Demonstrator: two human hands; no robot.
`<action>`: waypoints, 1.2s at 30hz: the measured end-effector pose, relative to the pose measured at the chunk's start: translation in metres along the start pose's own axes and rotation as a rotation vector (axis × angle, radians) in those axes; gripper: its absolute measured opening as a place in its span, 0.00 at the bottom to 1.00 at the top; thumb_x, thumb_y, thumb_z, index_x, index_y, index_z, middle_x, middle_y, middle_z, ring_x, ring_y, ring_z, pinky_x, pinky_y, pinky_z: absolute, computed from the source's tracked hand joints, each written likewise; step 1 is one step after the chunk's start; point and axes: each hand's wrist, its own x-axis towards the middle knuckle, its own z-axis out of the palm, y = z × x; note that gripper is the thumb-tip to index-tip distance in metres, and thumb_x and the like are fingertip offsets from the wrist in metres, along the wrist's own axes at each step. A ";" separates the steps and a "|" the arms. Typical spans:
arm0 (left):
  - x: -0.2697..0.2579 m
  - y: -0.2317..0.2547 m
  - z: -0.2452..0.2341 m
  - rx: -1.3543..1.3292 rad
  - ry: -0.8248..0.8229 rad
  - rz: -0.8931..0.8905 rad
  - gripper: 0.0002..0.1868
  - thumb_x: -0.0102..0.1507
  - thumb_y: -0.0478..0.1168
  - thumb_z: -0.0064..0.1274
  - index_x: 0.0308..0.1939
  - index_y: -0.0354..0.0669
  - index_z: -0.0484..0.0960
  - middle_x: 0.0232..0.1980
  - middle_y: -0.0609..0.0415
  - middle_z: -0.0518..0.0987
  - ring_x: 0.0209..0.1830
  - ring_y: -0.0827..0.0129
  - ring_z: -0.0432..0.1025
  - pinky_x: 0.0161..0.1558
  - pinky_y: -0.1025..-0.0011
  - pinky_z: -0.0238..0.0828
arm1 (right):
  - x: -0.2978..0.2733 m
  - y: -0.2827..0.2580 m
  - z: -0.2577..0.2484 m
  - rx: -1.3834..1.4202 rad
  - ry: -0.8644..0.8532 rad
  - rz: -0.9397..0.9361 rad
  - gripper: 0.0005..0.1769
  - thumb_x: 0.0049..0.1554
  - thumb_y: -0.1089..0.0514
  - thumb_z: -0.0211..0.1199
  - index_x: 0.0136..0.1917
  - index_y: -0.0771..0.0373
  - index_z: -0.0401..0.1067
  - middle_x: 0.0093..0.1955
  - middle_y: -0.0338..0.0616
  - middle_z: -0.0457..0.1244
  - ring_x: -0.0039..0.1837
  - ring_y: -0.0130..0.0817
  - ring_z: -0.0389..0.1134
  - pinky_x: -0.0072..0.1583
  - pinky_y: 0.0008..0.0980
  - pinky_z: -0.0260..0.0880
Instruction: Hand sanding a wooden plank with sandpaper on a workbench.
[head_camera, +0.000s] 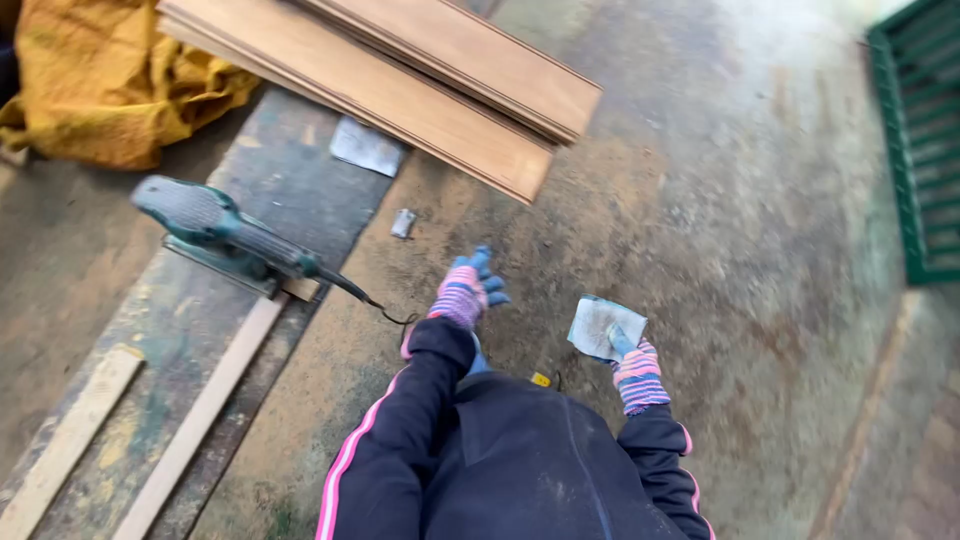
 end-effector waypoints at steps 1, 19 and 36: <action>0.013 0.016 0.013 -0.015 0.011 0.018 0.46 0.63 0.55 0.60 0.80 0.57 0.54 0.77 0.37 0.58 0.68 0.33 0.65 0.48 0.33 0.72 | 0.019 -0.029 -0.028 0.001 0.001 -0.026 0.45 0.45 0.45 0.77 0.70 0.64 0.66 0.64 0.48 0.66 0.65 0.41 0.67 0.66 0.33 0.67; 0.052 0.120 0.135 0.256 0.526 0.109 0.34 0.54 0.54 0.70 0.56 0.37 0.78 0.39 0.47 0.81 0.35 0.58 0.75 0.33 0.58 0.73 | 0.227 -0.126 -0.189 1.431 -0.314 -0.038 0.16 0.56 0.58 0.72 0.57 0.65 0.78 0.51 0.37 0.72 0.50 0.23 0.71 0.53 0.26 0.72; 0.046 0.095 0.091 0.105 0.638 0.416 0.23 0.52 0.43 0.70 0.47 0.37 0.83 0.42 0.44 0.87 0.37 0.57 0.81 0.43 0.58 0.79 | 0.292 -0.129 -0.251 1.144 -0.587 -0.422 0.14 0.58 0.58 0.67 0.56 0.64 0.80 0.52 0.39 0.74 0.51 0.22 0.74 0.55 0.24 0.73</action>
